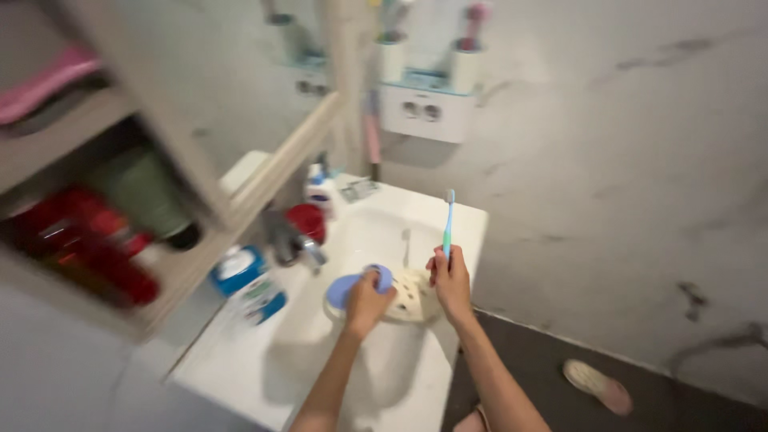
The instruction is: The person scrubs a pair of white clogs with a toothbrush over a bathroom sink. They apply soap to the clogs and scrub the exterior and interior surfaces, then rinse the clogs under running water.
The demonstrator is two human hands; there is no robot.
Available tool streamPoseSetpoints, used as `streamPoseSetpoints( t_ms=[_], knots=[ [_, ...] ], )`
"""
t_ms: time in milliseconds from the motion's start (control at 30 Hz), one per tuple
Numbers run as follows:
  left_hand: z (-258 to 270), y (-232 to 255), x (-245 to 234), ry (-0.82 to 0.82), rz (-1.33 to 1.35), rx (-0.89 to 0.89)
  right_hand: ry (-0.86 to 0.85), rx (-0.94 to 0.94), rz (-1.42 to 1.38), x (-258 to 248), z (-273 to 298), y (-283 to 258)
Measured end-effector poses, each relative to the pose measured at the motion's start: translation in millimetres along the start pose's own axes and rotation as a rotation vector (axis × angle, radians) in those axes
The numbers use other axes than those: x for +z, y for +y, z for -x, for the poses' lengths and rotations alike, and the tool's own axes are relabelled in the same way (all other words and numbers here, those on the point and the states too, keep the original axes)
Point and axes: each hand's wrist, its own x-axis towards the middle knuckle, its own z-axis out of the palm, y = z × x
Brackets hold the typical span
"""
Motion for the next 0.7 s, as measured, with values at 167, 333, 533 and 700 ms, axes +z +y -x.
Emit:
streamPoseSetpoints(
  t_ms=[167,333,533,700],
  knots=[
    [30.2,-16.8,-45.2,-0.059,-0.097,0.017,-0.301,-0.059,0.069,118.7,-9.1,-34.8],
    [36.0,-27.2,-68.0,-0.206,-0.170,0.136,-0.297,-0.147,0.079,211.4,-25.7,-59.0],
    [34.0,-39.9,-68.2,-0.346,-0.188,0.127,-0.245,-0.228,0.217,237.7,-29.1,-66.4],
    [17.8,-55.4,-66.7,-0.471,-0.421,0.141,-0.209,-0.184,0.293,241.8,-48.4,-51.8]
  ],
)
